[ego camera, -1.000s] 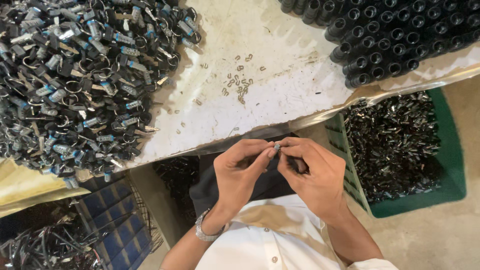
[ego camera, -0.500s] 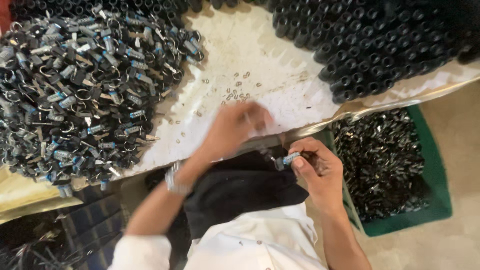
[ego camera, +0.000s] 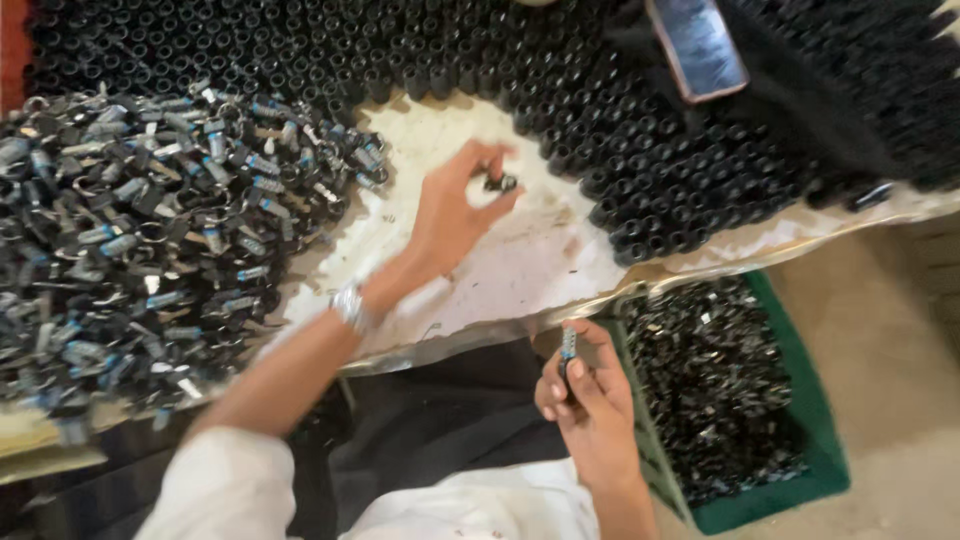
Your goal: The person repeatedly picks up small cylindrical key components and metal rings from a table, inserts the rings into the components, and places the assembled units into a pile. The process is continuous and repetitive.
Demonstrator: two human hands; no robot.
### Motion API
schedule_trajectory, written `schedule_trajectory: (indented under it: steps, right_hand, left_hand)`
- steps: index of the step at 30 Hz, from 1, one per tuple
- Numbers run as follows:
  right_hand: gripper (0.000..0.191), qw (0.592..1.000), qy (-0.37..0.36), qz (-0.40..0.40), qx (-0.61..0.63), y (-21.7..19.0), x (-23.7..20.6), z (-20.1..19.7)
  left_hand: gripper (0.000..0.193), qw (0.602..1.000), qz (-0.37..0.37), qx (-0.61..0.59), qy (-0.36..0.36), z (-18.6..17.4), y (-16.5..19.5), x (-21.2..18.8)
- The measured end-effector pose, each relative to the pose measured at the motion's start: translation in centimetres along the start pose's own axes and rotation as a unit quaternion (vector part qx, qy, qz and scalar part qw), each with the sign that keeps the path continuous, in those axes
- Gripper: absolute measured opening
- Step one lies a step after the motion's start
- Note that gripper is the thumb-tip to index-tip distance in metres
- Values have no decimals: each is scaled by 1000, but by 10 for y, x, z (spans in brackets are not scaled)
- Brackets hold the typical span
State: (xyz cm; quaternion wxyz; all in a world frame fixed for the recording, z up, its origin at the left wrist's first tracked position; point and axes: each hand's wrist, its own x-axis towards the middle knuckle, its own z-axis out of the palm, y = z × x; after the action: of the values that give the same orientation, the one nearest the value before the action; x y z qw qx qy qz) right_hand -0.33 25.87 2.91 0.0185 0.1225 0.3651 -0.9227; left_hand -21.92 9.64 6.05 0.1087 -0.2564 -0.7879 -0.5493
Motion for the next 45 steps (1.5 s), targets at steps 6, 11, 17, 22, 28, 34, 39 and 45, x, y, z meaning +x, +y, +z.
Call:
schedule_trajectory:
  steps: [6, 11, 17, 22, 28, 34, 39, 45]
  right_hand:
    - [17, 994, -62, 54, 71, 30, 18, -1]
    - [12, 931, -104, -39, -347, 27, 19, 30]
    - [27, 885, -78, -102, -447, 64, 18, 50]
    - [24, 866, -182, 47, -464, 72, 27, 44]
    - [39, 495, -115, -346, -789, 40, 69, 76]
    - [41, 426, -131, -381, -810, 35, 70, 96]
    - [17, 529, -74, -446, -718, 38, 75, 85]
    - [10, 773, 13, -282, -568, 40, 71, 77]
  left_hand:
    - [31, 978, -42, -188, -80, -27, 48, -132]
    - [39, 980, -64, -149, -110, -51, 24, -186]
    - [34, 991, -45, 24, -121, -60, 44, -178]
    - [22, 980, -120, 149, 60, -102, 59, -213]
    - [29, 824, -309, 134, 456, -139, 46, -277]
    - [10, 910, 56, 410, -14, -121, -5, -129]
    - [14, 798, 108, 589, -68, -134, -72, -47]
    - [27, 927, 93, 362, -5, -137, -35, -58]
